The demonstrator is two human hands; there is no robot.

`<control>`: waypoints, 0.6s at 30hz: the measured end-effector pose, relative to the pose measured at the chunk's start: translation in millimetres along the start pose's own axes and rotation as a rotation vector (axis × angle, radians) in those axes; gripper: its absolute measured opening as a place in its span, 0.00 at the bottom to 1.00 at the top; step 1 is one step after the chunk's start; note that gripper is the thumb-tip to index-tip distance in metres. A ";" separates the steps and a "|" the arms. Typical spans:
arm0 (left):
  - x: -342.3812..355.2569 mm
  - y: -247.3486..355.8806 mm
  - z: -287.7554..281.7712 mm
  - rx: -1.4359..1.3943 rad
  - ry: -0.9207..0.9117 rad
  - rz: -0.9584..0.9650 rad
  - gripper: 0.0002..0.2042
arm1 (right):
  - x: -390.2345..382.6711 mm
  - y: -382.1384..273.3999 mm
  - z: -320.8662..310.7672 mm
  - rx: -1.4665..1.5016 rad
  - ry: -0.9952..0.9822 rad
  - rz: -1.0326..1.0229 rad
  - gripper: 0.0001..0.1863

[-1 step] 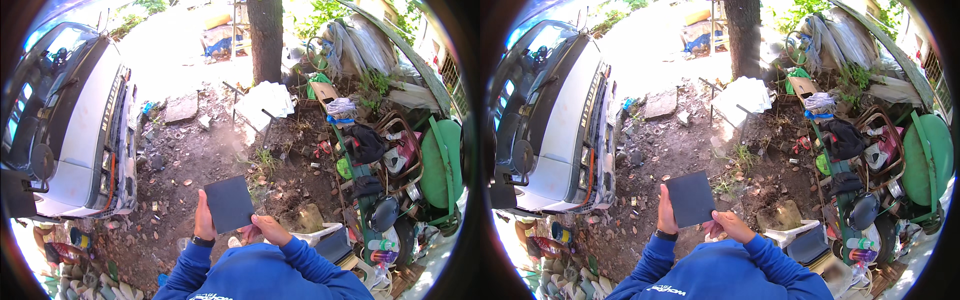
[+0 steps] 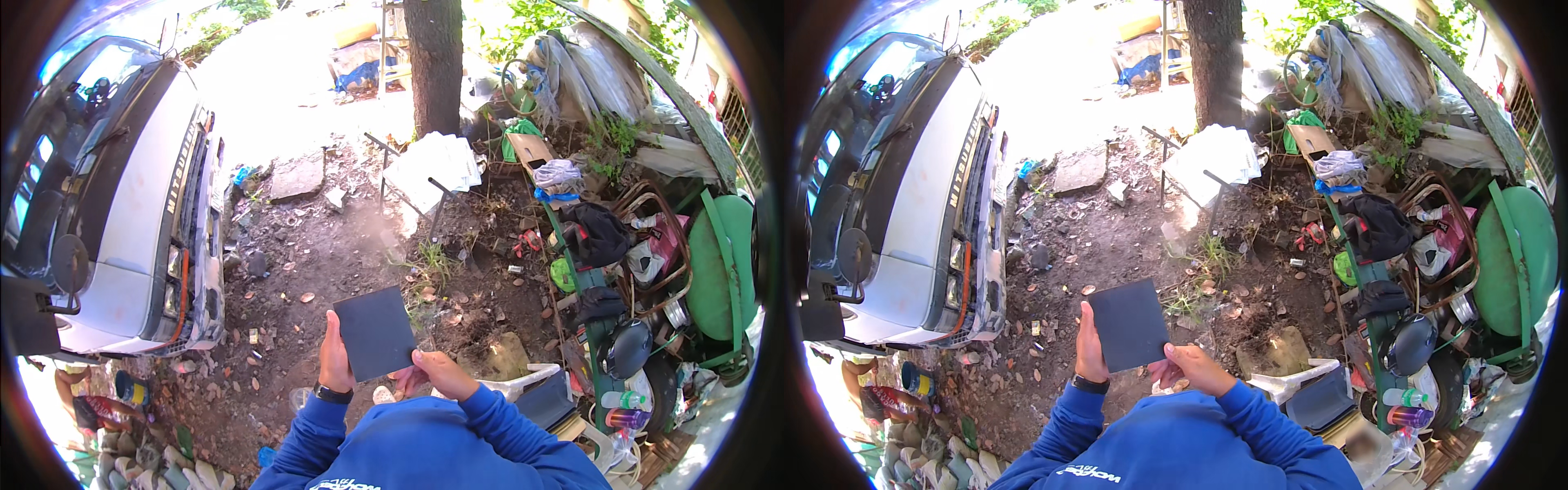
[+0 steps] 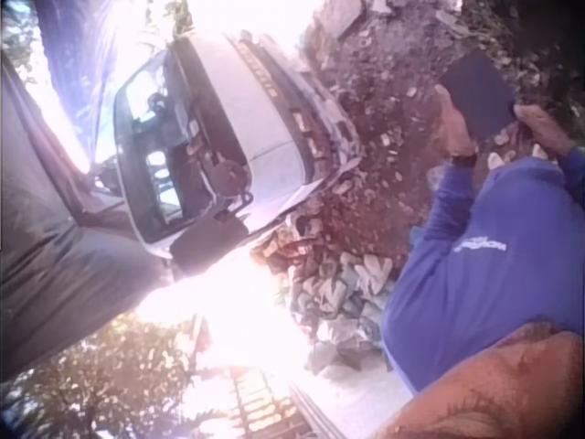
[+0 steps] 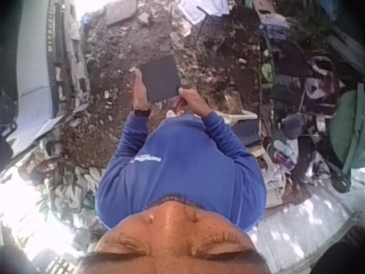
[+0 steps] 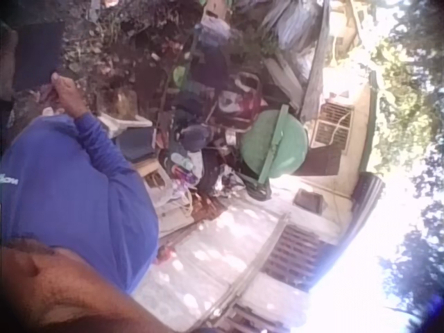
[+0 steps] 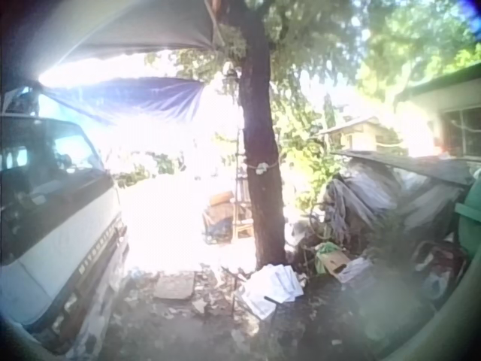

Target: The person sands the hood of a white car using a sanding block. They walk around the cluttered yard to retrieve more sandpaper sheets from a pile and a drawer, then return to the car to continue sanding the surface.

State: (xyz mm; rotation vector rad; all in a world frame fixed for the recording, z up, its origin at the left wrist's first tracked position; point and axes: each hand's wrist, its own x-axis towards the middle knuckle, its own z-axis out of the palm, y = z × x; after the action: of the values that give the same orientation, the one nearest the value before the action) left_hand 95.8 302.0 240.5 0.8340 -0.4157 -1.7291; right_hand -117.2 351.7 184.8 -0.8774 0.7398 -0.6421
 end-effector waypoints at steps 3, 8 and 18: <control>-0.2 -3.0 -7.7 0.062 -0.021 0.000 0.26 | -1.1 -15.6 -7.4 -0.034 0.089 0.044 0.29; 12.8 -21.9 -36.6 0.271 0.007 0.197 0.16 | 4.7 -10.5 -30.8 0.014 0.152 -0.037 0.25; -13.2 -29.1 -1.5 0.200 -0.188 0.003 0.28 | 9.7 11.8 -0.2 0.224 0.167 -0.041 0.20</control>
State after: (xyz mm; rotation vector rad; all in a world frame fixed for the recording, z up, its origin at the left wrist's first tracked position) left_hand 78.6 323.9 224.8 0.8138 -0.7255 -1.7901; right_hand -109.5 350.1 171.8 -0.6396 0.7835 -0.8254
